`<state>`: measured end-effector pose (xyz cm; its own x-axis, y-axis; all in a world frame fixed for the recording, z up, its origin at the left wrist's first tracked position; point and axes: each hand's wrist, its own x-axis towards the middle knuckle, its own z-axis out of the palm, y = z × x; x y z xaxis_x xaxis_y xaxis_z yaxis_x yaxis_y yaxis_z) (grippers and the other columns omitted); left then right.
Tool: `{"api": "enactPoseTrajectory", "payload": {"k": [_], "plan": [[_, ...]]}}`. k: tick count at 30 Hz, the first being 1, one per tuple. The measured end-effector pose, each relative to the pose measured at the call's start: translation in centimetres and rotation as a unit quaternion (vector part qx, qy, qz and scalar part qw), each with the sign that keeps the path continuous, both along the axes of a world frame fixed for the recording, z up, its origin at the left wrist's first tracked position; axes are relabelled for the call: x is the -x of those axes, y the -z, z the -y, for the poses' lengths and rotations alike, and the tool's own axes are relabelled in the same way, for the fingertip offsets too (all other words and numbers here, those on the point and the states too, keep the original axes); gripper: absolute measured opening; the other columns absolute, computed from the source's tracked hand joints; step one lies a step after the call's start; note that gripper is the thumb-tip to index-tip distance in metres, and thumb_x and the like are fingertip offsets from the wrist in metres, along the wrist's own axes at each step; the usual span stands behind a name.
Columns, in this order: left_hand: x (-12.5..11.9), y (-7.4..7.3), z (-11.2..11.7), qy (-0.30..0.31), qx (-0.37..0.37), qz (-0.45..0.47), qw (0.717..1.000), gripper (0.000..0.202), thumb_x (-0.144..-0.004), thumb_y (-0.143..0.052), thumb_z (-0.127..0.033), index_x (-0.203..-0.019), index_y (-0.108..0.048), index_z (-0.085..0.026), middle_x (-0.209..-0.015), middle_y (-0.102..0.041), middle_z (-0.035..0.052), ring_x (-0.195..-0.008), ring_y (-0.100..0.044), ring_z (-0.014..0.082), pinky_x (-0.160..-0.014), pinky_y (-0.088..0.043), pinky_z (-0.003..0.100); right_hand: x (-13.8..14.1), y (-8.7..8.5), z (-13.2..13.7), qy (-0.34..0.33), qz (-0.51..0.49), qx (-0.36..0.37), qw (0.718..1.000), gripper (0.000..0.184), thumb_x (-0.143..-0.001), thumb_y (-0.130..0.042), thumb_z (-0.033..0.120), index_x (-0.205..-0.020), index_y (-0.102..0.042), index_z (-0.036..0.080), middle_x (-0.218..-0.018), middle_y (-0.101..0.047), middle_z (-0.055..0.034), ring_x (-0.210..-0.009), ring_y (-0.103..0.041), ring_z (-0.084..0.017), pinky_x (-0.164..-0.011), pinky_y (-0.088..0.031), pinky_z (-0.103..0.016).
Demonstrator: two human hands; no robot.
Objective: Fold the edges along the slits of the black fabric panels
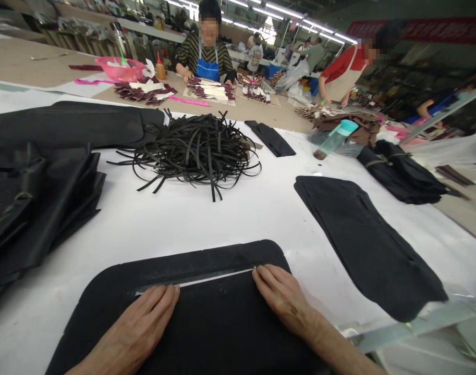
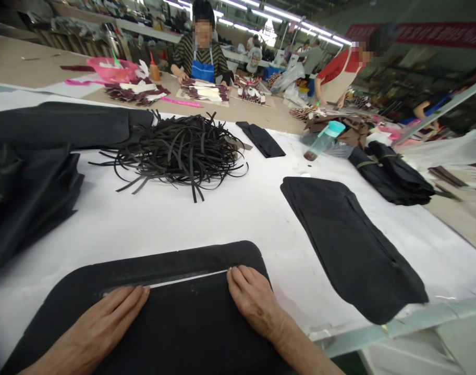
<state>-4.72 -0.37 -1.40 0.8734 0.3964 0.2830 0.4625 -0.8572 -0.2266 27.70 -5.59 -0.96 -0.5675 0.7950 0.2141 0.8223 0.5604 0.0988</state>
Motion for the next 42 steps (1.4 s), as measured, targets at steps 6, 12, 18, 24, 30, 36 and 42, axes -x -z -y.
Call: {"api": "enactPoseTrajectory", "payload": {"k": [6, 12, 18, 24, 30, 36, 42], "plan": [[-0.2, -1.0, 0.2, -0.014, 0.006, -0.010, 1.000, 0.055, -0.070, -0.029, 0.010, -0.105, -0.064, -0.014, -0.107, -0.064, 0.0062, -0.098, -0.056, 0.0215, -0.086, -0.045, 0.033, -0.5, 0.0, 0.5, 0.109, -0.147, 0.046, 0.982, 0.031, -0.090, -0.033, 0.007, -0.108, -0.058, 0.012, -0.107, -0.059, -0.0135, -0.097, -0.057, -0.020, -0.080, -0.052, -0.029], [0.3, -0.3, 0.3, -0.028, 0.016, -0.031, 0.999, 0.052, -0.072, -0.032, 0.007, -0.109, -0.062, -0.015, -0.110, -0.063, 0.0063, -0.100, -0.054, 0.0236, -0.088, -0.044, 0.035, 0.2, -0.4, -0.2, 0.180, -0.228, 0.041, 0.956, 0.026, -0.089, -0.038, 0.008, -0.098, -0.060, 0.016, -0.090, -0.059, -0.0081, -0.081, -0.057, -0.018, -0.069, -0.051, -0.030], [-0.1, -0.4, 0.7, -0.057, 0.044, -0.064, 0.995, 0.052, -0.071, -0.034, 0.006, -0.114, -0.058, -0.011, -0.111, -0.061, 0.0082, -0.099, -0.055, 0.0236, -0.085, -0.046, 0.034, 2.7, 0.3, -0.1, 0.091, -0.134, 0.033, 0.986, 0.033, -0.088, -0.036, 0.006, -0.110, -0.060, 0.015, -0.103, -0.060, -0.0108, -0.096, -0.055, -0.022, -0.081, -0.050, -0.035], [1.2, -1.0, 0.6, -0.056, 0.096, -0.107, 0.988, 0.044, -0.079, -0.038, -0.001, -0.121, -0.051, -0.005, -0.110, -0.060, 0.0115, -0.098, -0.055, 0.0242, -0.088, -0.045, 0.035, 2.0, 2.1, 0.6, 0.054, -0.052, 0.009, 0.997, 0.039, -0.088, -0.031, 0.008, -0.118, -0.056, 0.009, -0.111, -0.058, -0.0145, -0.104, -0.053, -0.025, -0.086, -0.050, -0.038], [3.4, -1.3, 0.5, -0.044, 0.094, -0.091, 0.990, 0.039, -0.081, -0.039, -0.002, -0.118, -0.052, -0.004, -0.109, -0.061, 0.0140, -0.099, -0.055, 0.0250, -0.092, -0.043, 0.038, 1.4, 2.4, 0.6, 0.054, -0.024, 0.001, 0.998, 0.040, -0.087, -0.031, 0.008, -0.119, -0.054, 0.012, -0.109, -0.060, -0.0122, -0.103, -0.055, -0.023, -0.087, -0.050, -0.035], [5.4, -1.8, 0.4, -0.043, 0.104, -0.086, 0.990, 0.037, -0.082, -0.038, 0.000, -0.116, -0.053, -0.003, -0.110, -0.061, 0.0142, -0.100, -0.054, 0.0250, -0.094, -0.043, 0.040, 1.6, 1.9, 0.2, 0.034, -0.013, -0.033, 0.999, 0.041, -0.083, -0.032, 0.006, -0.117, -0.055, 0.011, -0.106, -0.060, -0.0128, -0.098, -0.057, -0.023, -0.081, -0.053, -0.032], [5.7, -2.5, 0.4, -0.066, 0.107, -0.065, 0.990, 0.038, -0.080, -0.035, 0.001, -0.111, -0.057, -0.005, -0.103, -0.064, 0.0144, -0.094, -0.056, 0.0230, -0.088, -0.047, 0.036, 2.2, 1.8, 0.2, 0.055, -0.043, -0.019, 0.997, 0.041, -0.081, -0.036, 0.003, -0.115, -0.057, 0.009, -0.106, -0.061, -0.0139, -0.098, -0.056, -0.026, -0.081, -0.053, -0.037]]}}
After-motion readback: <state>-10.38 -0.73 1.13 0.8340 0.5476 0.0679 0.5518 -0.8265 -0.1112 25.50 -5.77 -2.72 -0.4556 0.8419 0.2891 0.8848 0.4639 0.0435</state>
